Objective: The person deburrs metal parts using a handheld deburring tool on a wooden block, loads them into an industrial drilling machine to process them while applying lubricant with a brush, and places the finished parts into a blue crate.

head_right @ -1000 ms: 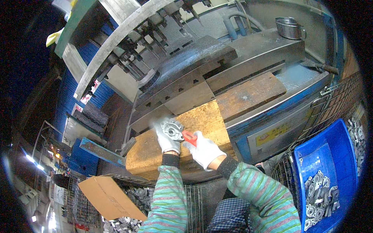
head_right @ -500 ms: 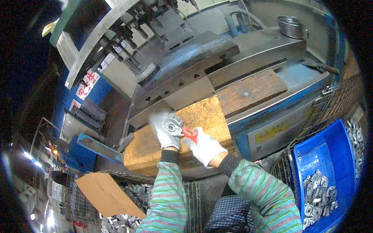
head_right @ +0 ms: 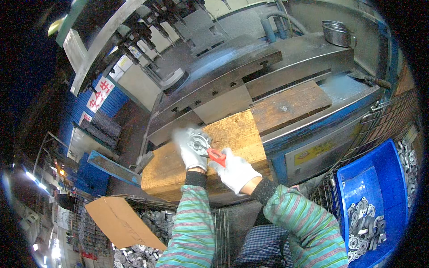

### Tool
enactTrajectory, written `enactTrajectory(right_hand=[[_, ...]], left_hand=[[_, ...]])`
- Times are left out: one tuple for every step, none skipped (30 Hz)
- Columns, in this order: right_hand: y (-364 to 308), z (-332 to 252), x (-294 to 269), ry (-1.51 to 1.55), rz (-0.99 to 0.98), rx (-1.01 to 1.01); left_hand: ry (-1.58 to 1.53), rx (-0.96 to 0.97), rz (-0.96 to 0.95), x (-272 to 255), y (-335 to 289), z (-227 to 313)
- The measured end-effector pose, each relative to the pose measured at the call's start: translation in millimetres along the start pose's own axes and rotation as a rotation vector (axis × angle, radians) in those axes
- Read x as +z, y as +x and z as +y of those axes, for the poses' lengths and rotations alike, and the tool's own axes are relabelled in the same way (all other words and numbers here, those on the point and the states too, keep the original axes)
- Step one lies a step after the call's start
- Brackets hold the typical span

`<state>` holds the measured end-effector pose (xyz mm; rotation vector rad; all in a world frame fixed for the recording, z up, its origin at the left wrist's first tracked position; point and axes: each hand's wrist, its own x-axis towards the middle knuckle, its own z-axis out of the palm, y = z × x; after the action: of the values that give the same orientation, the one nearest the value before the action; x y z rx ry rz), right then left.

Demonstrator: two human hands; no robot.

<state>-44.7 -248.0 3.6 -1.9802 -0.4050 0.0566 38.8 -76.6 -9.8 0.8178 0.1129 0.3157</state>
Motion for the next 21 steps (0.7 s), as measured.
enactTrajectory(right_hand=[[-2, -1, 0, -0.006, -0.022, 0.000], [-3, -2, -1, 0.000, -0.013, 0.012], [-3, -2, -1, 0.005, -0.021, 0.027], [-1, -1, -2, 0.015, -0.017, 0.032], [1, -1, -2, 0.009, -0.019, 0.048], [5, 1, -2, 0.009, -0.011, 0.054], [8, 2, -3, 0.007, -0.005, 0.062], [12, 3, -3, 0.016, 0.003, 0.058], [15, 5, -3, 0.024, 0.010, 0.055], [17, 6, -3, 0.032, 0.017, 0.051], [17, 7, -2, 0.037, 0.015, 0.048], [16, 7, -2, 0.041, 0.013, 0.044], [14, 8, -1, 0.044, 0.011, 0.065], [11, 7, 0, 0.031, 0.005, 0.039], [7, 7, 2, 0.018, 0.000, 0.037], [3, 7, 2, 0.005, -0.006, 0.031], [1, 6, 3, 0.006, -0.007, 0.042], [0, 6, 3, 0.008, -0.010, 0.047], [0, 6, 3, 0.014, -0.020, 0.039], [0, 6, 2, 0.021, 0.002, 0.048], [1, 7, 1, 0.033, 0.018, 0.044]], left_hand=[[-0.005, 0.002, 0.003, 1, 0, 0], [-0.010, 0.005, 0.006, 1, 0, 0], [-0.015, 0.008, 0.009, 1, -1, 0], [-0.016, 0.010, 0.001, 1, -1, 0], [-0.018, 0.012, -0.007, 1, -1, -1], [-0.007, 0.027, -0.010, 1, -1, -1], [-0.009, 0.023, -0.002, 1, -1, -2], [0.001, 0.031, 0.010, 0, -1, -3], [0.018, 0.047, 0.013, 0, -1, -3], [0.020, 0.042, 0.032, -1, 0, -3], [0.028, 0.047, 0.043, -1, 1, -2], [0.051, 0.048, 0.083, -1, 2, -2], [0.014, 0.032, 0.017, -1, 1, -1], [-0.007, 0.012, -0.020, -2, 1, -1], [-0.008, -0.012, -0.001, -2, 0, -1], [-0.032, -0.009, -0.023, -1, -1, 0], [-0.035, -0.011, 0.012, 1, -1, -1], [-0.033, 0.011, -0.016, 2, -2, -1], [-0.027, -0.004, 0.037, 3, -3, -1], [-0.015, 0.005, 0.027, 3, -4, 0], [-0.004, 0.016, 0.017, 4, -4, 0]])
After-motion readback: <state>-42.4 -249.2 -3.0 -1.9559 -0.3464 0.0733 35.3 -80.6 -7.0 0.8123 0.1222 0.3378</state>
